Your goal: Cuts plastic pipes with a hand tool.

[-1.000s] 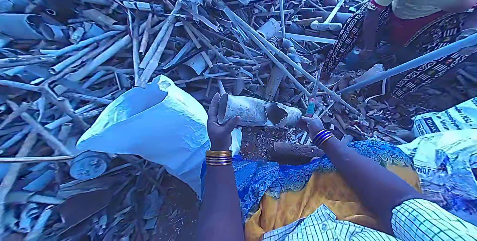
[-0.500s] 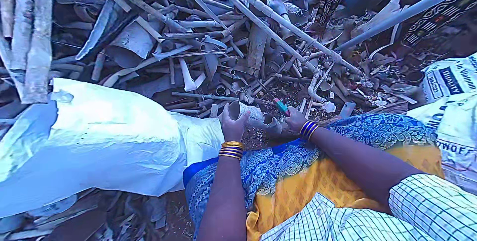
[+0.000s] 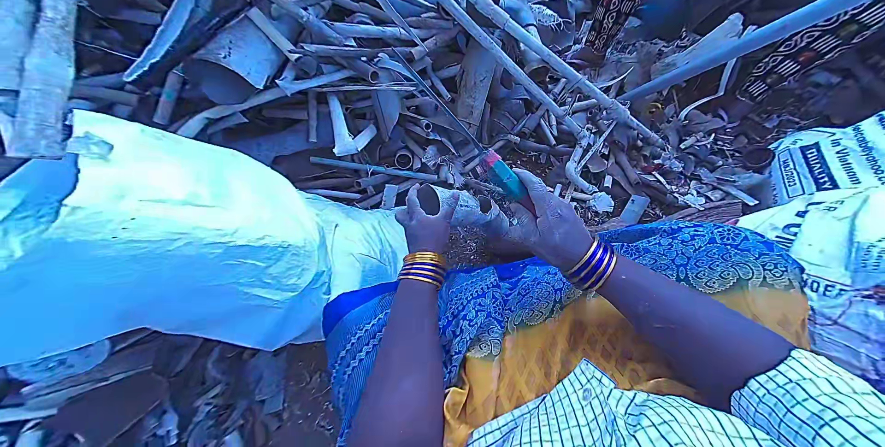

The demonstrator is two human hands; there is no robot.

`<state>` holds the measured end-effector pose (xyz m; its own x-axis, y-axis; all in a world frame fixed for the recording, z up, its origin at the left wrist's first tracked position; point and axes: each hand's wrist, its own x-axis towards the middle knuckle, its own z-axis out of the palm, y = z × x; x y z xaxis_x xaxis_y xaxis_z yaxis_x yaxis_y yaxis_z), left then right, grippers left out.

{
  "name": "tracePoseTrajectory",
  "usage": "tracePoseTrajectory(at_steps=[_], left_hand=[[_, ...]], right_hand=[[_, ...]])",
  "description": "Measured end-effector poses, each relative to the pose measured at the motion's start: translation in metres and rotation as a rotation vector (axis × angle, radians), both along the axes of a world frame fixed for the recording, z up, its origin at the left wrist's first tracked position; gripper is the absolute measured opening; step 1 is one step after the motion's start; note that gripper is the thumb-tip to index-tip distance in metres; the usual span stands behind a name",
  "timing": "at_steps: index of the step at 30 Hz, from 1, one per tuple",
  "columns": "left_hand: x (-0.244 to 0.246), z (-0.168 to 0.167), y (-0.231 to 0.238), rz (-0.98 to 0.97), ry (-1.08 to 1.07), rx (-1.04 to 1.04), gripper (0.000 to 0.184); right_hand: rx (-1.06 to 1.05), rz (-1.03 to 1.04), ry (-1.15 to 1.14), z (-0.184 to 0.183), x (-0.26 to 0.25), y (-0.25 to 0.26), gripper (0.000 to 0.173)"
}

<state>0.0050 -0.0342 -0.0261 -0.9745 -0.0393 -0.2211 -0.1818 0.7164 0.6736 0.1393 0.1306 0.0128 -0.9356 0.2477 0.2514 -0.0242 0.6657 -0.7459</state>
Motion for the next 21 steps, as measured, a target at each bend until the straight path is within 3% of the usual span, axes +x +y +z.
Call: tracePoseTrajectory(at_steps=[2,4,5,7,9,11,12,15,17,19,21], left_hand=[[0.007,0.000,0.001,-0.021,0.005,-0.055,0.080],[0.013,-0.001,0.004,-0.020,0.015,-0.111,0.075],[0.015,0.000,0.005,-0.011,-0.005,-0.144,0.075],[0.015,0.006,0.008,0.019,-0.070,-0.205,0.076],[0.011,0.010,0.007,0.038,-0.111,-0.218,0.078],[0.008,0.012,0.006,0.034,-0.136,-0.208,0.081],[0.010,0.010,0.004,0.036,-0.137,-0.200,0.082],[0.008,0.015,0.004,0.024,-0.122,-0.188,0.084],[0.011,0.013,0.004,0.010,-0.112,-0.201,0.085],[0.010,0.010,0.003,-0.009,-0.101,-0.194,0.083],[0.009,0.010,0.004,-0.023,-0.094,-0.189,0.082]], right_hand=[[0.052,-0.045,0.234,-0.008,0.003,-0.009,0.051],[0.060,-0.047,0.184,-0.026,0.006,-0.020,0.052],[0.062,-0.015,-0.034,-0.037,0.010,-0.025,0.051],[0.063,0.141,-0.735,-0.051,0.001,-0.023,0.051],[0.045,0.144,-0.952,-0.055,-0.012,-0.020,0.049],[0.027,0.076,-0.822,-0.033,-0.013,-0.017,0.045],[0.018,0.037,-0.651,-0.020,-0.006,-0.017,0.045],[0.081,-0.096,0.240,0.017,0.010,-0.016,0.045],[-0.004,-0.085,0.571,0.039,0.017,-0.016,0.040],[-0.088,-0.069,0.686,0.031,0.018,-0.022,0.033],[-0.062,-0.129,0.535,-0.018,0.016,-0.033,0.031]])
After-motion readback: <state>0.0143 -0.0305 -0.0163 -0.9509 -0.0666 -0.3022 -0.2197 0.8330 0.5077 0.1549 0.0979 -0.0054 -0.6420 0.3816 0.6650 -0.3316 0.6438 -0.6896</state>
